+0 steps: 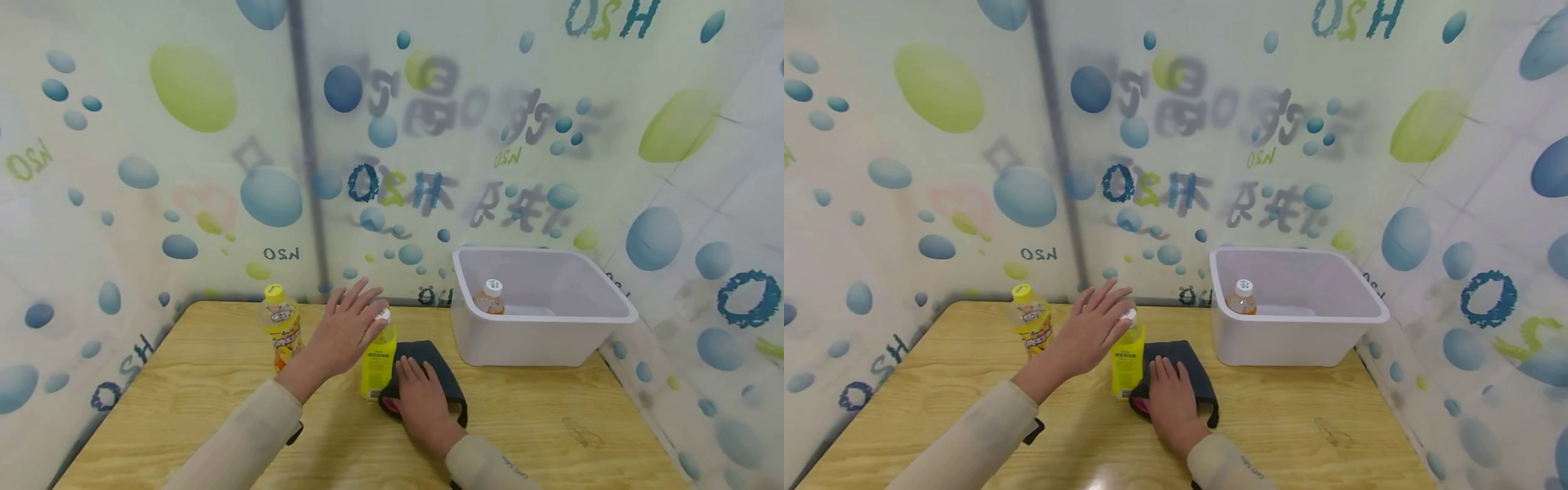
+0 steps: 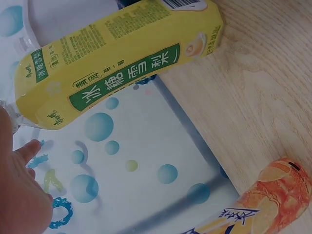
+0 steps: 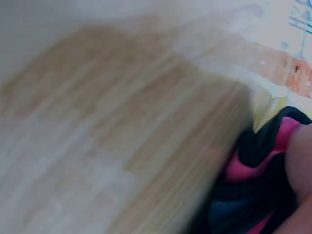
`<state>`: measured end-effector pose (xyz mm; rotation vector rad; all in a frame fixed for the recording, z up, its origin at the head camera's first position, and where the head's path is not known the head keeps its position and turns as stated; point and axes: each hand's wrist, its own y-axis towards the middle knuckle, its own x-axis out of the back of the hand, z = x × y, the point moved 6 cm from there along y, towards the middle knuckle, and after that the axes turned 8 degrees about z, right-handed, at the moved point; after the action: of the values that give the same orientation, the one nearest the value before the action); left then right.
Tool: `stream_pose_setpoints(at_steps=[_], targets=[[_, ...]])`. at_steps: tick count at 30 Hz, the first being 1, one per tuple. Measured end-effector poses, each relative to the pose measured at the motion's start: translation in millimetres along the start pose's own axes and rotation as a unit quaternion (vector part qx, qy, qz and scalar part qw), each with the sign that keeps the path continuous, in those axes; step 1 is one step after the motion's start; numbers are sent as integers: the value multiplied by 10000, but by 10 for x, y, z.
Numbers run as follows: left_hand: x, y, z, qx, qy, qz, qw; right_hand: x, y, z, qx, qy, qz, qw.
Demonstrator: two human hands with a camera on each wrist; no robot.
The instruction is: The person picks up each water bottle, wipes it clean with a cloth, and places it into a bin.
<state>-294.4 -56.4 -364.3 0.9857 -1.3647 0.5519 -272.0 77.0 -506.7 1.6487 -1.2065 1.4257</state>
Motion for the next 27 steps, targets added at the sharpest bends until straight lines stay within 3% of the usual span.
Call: stream_pose_setpoints(at_steps=[5, 10, 17, 21, 27], targets=[[3, -1, -6, -81, 51, -120, 9999, 211, -20, -70, -63, 348, -471, 9983], [-8, -5, 4, -83, 72, -137, 9998, 536, -54, -167, -214, 916, -1067, 9898], [-8, -10, 9, 20, 7, 3, 10000, 941, -139, -249, -294, 1061, -1806, 9774], [-4, -7, 3, 72, -11, 72, 9999, 1135, -164, -228, -274, 1017, -1891, 9763], [0, -8, 12, 85, 78, 36, 9999, 1295, -137, -136, -260, 609, -1431, 9875]])
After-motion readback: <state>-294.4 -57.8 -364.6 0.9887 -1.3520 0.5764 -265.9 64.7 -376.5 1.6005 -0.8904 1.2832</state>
